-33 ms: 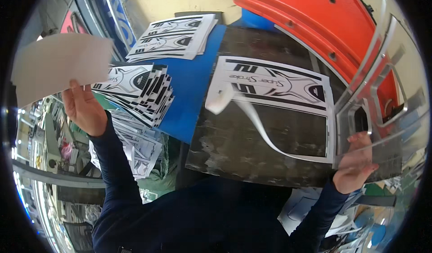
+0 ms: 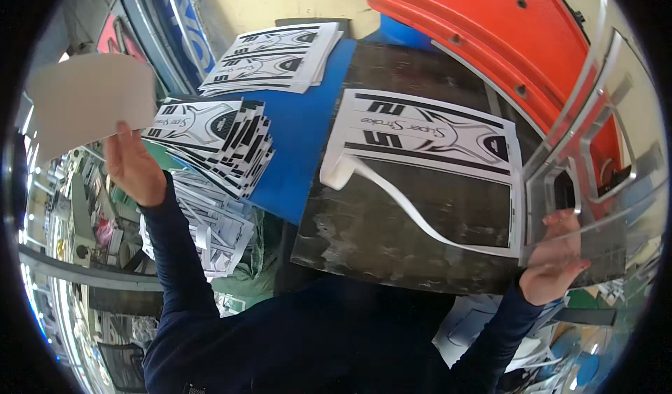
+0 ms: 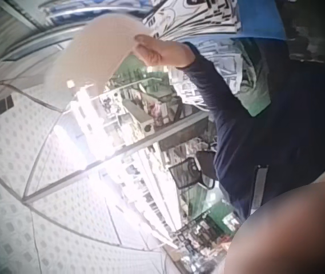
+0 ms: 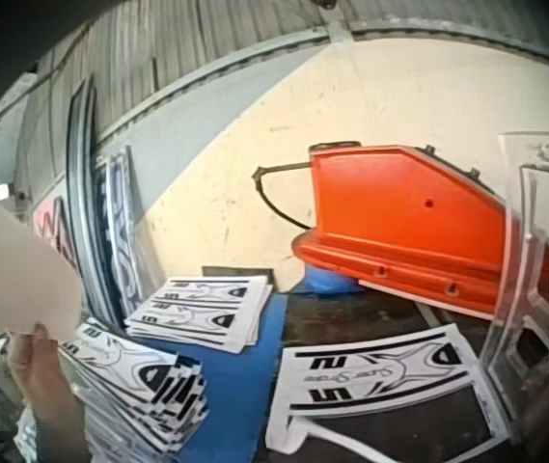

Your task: Using a manual punch press to cut printed labels from sheets.

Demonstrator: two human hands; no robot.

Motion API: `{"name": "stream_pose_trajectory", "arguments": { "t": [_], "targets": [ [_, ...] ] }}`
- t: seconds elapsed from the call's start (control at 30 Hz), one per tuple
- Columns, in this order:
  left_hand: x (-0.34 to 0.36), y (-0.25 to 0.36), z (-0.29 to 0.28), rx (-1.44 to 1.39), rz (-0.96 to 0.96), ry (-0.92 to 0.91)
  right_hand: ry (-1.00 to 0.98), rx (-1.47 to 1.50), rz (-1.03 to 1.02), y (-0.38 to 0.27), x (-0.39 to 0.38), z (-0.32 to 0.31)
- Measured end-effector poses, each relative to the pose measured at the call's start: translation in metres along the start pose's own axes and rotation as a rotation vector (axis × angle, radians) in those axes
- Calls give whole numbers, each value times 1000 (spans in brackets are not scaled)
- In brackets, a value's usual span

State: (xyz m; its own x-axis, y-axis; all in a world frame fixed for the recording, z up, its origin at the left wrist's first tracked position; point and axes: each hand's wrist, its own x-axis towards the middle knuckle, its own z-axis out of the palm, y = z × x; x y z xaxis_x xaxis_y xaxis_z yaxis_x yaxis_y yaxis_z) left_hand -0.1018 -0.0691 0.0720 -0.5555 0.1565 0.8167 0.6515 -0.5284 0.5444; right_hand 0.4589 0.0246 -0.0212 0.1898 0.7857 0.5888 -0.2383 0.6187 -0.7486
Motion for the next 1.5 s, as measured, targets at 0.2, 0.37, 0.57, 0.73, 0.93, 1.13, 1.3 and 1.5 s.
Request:
{"name": "stream_pose_trajectory", "arguments": {
  "t": [0.2,0.37,0.57,0.73,0.93,1.13,1.3,1.5],
  "targets": [
    [-11,-33,-43,692,221,-656,47,15,-20,2,-2,-2],
    [-52,10,14,211,327,-604,-64,-54,-1,1,1,-8],
    [-110,33,136,108,342,-1407,-35,-205,-76,4,0,-3],
    [-124,33,152,179,294,-1636,-34,-277,-198,-13,3,-16],
    [-134,65,116,204,387,-1639,-144,-476,-266,-42,13,-6],
    [-116,48,103,223,160,-1516,-413,-941,-297,-51,35,48],
    [-106,15,100,337,-9,-1511,-659,-1071,-411,-37,48,82],
    [-110,6,88,1,-276,-1355,-831,-1110,-426,-11,44,97]
  ]
}}
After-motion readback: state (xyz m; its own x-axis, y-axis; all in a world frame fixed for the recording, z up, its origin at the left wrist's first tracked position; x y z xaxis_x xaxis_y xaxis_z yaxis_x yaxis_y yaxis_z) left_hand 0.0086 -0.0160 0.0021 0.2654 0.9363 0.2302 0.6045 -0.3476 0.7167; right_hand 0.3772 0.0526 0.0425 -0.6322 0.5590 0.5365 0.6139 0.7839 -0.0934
